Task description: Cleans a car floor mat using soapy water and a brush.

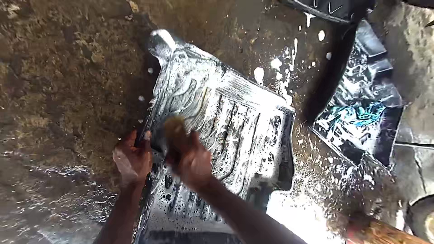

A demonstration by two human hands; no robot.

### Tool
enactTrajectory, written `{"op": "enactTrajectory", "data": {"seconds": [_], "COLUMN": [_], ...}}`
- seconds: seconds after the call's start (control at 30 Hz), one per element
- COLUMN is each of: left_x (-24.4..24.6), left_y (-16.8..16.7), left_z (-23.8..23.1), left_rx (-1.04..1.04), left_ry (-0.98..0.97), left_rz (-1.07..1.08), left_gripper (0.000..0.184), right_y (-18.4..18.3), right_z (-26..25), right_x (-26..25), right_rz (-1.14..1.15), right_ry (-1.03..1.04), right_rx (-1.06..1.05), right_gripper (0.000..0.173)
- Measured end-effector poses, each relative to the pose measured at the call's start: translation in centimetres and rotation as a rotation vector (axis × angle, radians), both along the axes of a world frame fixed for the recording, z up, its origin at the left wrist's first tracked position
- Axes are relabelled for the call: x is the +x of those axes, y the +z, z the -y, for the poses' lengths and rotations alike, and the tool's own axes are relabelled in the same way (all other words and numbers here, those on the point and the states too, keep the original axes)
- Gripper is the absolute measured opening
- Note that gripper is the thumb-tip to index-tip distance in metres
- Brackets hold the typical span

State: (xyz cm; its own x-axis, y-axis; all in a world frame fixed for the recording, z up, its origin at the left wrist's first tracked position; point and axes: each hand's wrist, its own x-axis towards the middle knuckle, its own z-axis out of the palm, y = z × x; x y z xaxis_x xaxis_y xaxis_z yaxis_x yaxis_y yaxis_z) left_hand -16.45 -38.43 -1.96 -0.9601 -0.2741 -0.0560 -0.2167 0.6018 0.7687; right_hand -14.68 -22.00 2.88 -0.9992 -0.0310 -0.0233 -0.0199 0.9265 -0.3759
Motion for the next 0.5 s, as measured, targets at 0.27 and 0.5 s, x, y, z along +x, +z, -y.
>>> {"op": "enactTrajectory", "data": {"seconds": [0.27, 0.5], "left_x": [0.3, 0.0], "left_y": [0.1, -0.2], "left_z": [-0.4, 0.1], "left_rx": [0.050, 0.075], "left_ry": [0.023, -0.006], "left_rz": [-0.030, -0.059], "left_gripper": [0.038, 0.039], "right_y": [1.7, 1.6], "right_z": [-4.4, -5.3], "right_x": [-5.6, -4.9], "right_rz": [0.147, 0.140], "right_ry": [-0.076, 0.240], "right_rx": [0.116, 0.070], "right_gripper": [0.071, 0.058]}}
